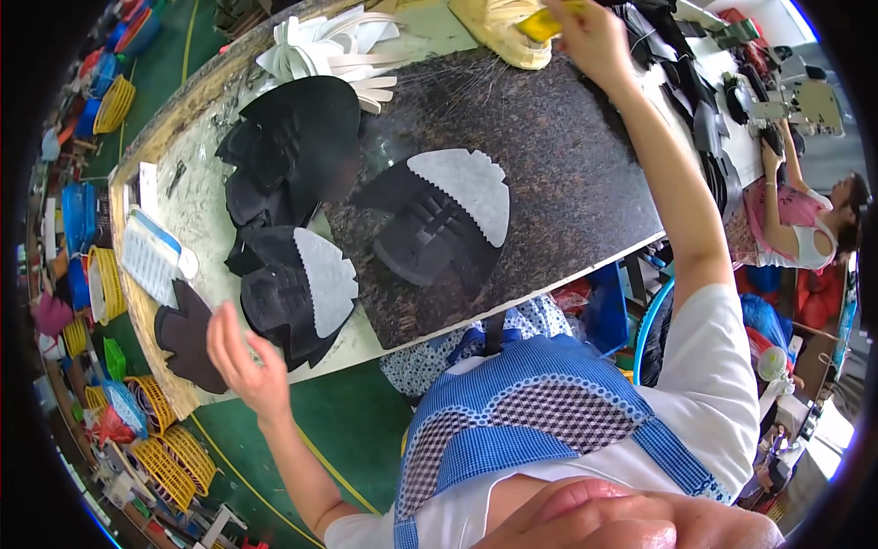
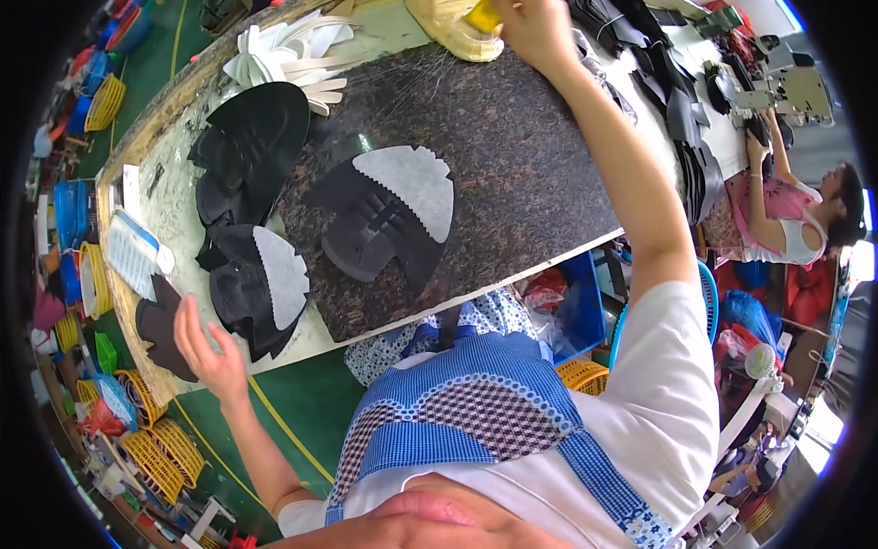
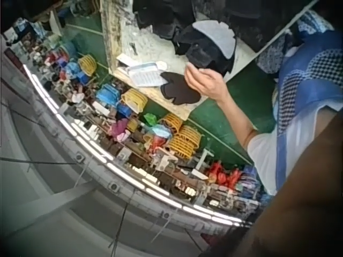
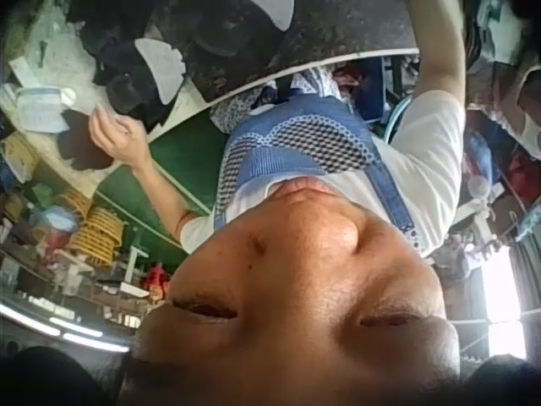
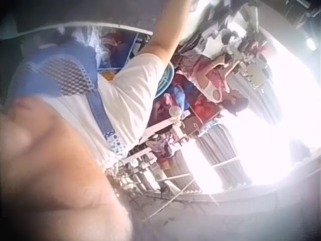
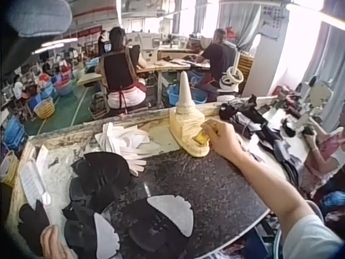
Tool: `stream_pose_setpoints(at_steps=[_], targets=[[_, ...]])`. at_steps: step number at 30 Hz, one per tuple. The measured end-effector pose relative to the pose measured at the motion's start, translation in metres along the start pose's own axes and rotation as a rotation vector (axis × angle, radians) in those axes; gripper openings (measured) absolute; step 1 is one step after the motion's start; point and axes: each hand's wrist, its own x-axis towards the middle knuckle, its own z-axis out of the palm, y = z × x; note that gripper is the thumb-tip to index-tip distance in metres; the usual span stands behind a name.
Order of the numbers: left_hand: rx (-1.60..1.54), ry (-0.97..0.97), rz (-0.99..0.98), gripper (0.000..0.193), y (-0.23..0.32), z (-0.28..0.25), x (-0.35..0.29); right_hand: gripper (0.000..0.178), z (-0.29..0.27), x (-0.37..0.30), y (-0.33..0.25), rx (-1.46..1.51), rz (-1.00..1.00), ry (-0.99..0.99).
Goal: Apply glue to shoe upper components at a factory workbench using a brush.
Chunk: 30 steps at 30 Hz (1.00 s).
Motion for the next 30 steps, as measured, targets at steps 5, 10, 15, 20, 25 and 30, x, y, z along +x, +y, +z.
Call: stream_pose_setpoints(at_steps=[5, 10, 15, 20, 25, 30], targets=[[-0.527, -0.199, 0.244, 0.042, 0.079, 0.033, 0.018, 0.028, -0.010, 0.002, 0.061, 0.373, 0.538, -0.044], [-0.637, -0.411, 0.338, 0.046, 0.120, 0.079, 0.034, 0.029, 0.000, -0.052, 0.043, 0.844, 0.871, -0.382], [-0.543, -0.315, 0.389, 0.043, 0.127, 0.091, 0.032, 0.029, 0.046, -0.116, -0.121, 0.826, 0.750, -0.382], [-0.558, -0.297, 0.350, 0.046, 0.132, 0.097, 0.024, 0.025, 0.057, -0.110, -0.160, 0.651, 0.541, -0.410], [-0.757, -0.282, 0.243, 0.041, 0.126, 0.093, 0.021, 0.023, 0.054, -0.071, -0.163, 0.139, 0.237, -0.634], [-0.739, -0.185, 0.167, 0.035, 0.126, 0.090, 0.010, 0.016, -0.007, -0.131, -0.144, 0.282, 0.542, -0.567]])
